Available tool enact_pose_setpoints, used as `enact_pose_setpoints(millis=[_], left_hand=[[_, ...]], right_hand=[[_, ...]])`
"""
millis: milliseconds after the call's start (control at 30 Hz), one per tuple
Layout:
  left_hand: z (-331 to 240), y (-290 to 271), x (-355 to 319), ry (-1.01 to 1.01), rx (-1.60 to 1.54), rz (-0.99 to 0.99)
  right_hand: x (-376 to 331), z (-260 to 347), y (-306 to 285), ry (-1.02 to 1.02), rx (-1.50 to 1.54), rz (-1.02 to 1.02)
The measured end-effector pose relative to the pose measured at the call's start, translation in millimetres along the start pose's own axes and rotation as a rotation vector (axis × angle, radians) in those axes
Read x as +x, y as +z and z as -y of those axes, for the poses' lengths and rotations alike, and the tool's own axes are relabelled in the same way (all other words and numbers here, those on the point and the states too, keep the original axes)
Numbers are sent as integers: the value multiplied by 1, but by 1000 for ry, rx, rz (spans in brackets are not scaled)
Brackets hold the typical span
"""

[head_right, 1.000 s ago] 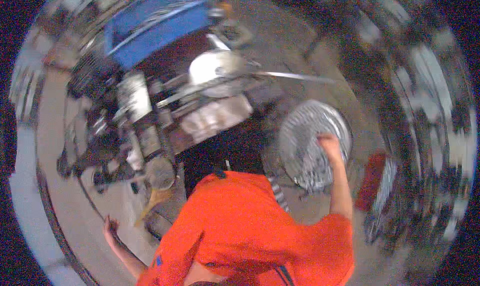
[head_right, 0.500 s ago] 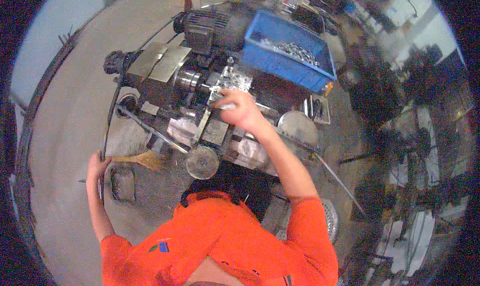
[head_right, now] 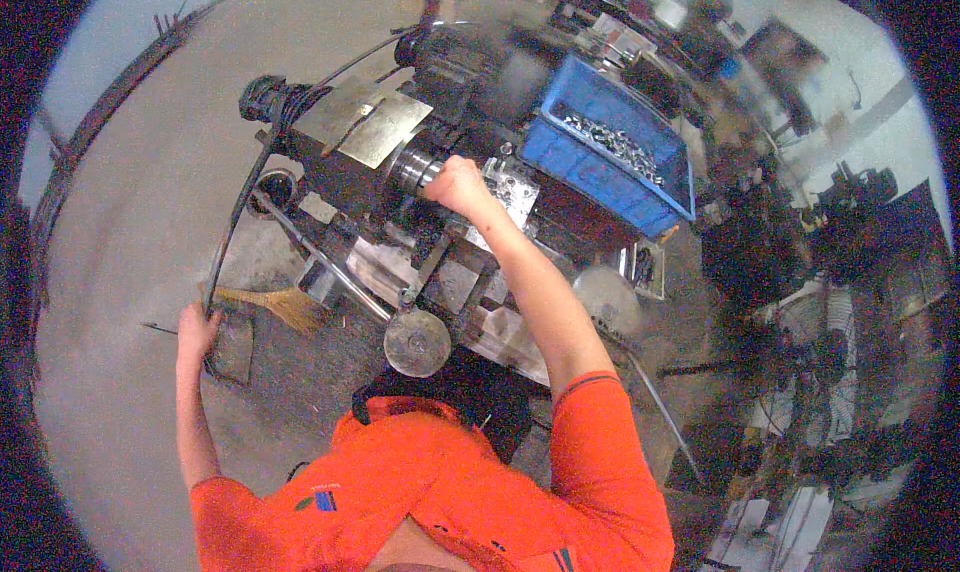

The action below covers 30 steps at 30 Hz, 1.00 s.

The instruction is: The person operates a metal turning machine, repeatedly inserting metal rods into the chuck and using a long metal bar to engage the machine. The person collects the processed metal pieces in a perforated metal tray and places them into a blue bin. The person wears an orange shirt and black pants.

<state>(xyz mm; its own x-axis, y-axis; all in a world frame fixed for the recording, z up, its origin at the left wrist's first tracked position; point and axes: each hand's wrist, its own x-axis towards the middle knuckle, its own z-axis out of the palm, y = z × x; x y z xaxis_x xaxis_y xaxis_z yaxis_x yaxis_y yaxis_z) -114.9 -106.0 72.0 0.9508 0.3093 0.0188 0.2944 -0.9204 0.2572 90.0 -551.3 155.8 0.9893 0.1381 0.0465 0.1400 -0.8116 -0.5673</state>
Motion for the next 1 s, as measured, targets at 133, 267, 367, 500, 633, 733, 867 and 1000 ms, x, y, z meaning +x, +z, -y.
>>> enact_pose_setpoints(millis=[133, 267, 367, 500, 633, 733, 867, 1000], left_hand=[[-9, 0, 12, -8, 88, -60], [44, -13, 53, 21, 321, -84], [127, -27, 140, 113, 562, -190], [158, -28, 182, 285, 574, -320], [152, -25, 183, 112, 520, -264], [114, -29, 176, -132, 373, -232], [42, 12, 166, 225, -312, -633], [86, 163, 172, 109, -470, 16]], right_hand=[[10, -13, 1, -113, 16, -36], [-4, -6, 6, 30, 83, -124], [-2, -10, 8, 44, 117, -194], [-3, -5, 11, 89, 174, -241], [-5, -1, 6, 86, 115, -266], [-9, -9, 5, 26, 194, -293], [-33, -21, -13, -200, 142, -499], [-84, -14, -50, -311, 205, -576]])
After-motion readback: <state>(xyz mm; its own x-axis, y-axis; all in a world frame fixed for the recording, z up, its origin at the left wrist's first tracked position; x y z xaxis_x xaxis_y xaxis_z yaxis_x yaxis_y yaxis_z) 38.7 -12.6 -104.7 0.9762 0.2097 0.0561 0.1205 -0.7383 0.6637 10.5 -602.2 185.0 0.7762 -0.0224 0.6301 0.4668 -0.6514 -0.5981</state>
